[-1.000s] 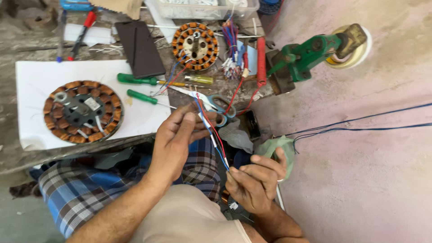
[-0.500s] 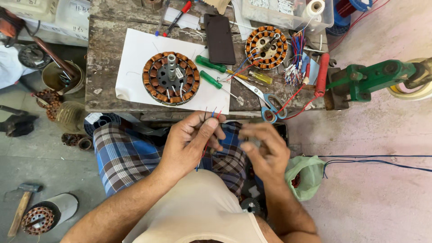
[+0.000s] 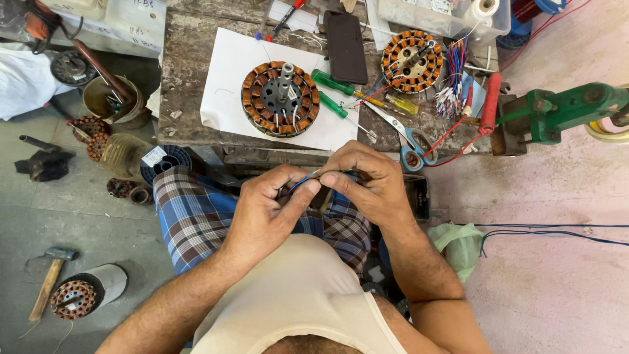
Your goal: The person wires a fan motor stator, stripping insulation from wires and connecting them to terminal leads on the stator assembly.
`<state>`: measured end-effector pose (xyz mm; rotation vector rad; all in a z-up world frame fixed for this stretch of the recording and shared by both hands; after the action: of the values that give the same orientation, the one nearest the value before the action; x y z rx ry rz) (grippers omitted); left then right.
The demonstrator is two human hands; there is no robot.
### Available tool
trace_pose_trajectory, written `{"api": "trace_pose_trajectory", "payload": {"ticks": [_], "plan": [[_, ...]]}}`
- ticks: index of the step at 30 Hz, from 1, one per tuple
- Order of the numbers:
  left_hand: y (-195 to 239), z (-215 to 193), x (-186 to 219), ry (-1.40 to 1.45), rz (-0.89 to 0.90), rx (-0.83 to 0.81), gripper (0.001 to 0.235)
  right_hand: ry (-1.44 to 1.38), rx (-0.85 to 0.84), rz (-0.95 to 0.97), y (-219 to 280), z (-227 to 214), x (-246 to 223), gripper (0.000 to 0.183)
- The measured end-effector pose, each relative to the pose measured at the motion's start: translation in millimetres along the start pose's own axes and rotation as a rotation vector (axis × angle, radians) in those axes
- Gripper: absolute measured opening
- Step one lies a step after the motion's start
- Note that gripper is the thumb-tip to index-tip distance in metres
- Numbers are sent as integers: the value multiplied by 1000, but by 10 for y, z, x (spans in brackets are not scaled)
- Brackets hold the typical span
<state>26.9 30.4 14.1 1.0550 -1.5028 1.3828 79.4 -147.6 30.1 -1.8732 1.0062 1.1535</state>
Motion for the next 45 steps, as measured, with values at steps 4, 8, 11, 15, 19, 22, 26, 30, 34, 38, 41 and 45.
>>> {"api": "trace_pose_trajectory", "payload": {"ticks": [4, 8, 11, 15, 19, 22, 26, 30, 34, 38, 41, 45], "plan": [[5, 29, -59, 55, 11, 5, 10, -94, 40, 52, 50, -55, 73, 7], [-1, 0, -166, 126, -13, 74, 9, 136, 292, 124, 124, -436, 202, 7], [-6, -8, -245, 159, -49, 84, 8, 645, 432, 74, 167, -712, 279, 11], [-41, -20, -263, 110, -67, 85, 15, 1014, 432, 165, 200, -944, 552, 32], [-97, -2, -248, 162, -32, 100, 17, 1068, 309, 226, 241, -1017, 767, 34], [-126, 23, -303, 191, -100, 111, 18, 1122, 277, 236, 232, -1037, 828, 39], [-158, 32, -336, 225, -109, 113, 14, 1262, 268, 177, 193, -993, 833, 40], [-160, 42, -369, 321, -140, 126, 10, 1356, 276, 286, 142, -999, 874, 39], [-153, 30, -401, 342, -176, 153, 9, 1385, 263, 232, 98, -969, 795, 36], [-146, -1, -419, 373, -150, 176, 9, 1301, 272, 114, 90, -833, 511, 38], [-121, -33, -428, 380, -149, 188, 10, 980, 279, 91, 80, -653, 292, 38], [-90, -95, -468, 407, -242, 238, 11, 276, 179, 253, -99, -356, 393, 43]]}}
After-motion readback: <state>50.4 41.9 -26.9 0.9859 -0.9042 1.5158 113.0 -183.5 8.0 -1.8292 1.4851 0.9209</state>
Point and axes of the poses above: each hand's wrist, its own y-axis away from the middle knuckle, its own z-axis out of the palm, x = y × z, the point moved 5 cm from there along -y, towards the middle knuckle, and after that the axes turned 8 degrees about z, right-handed, at the moved point
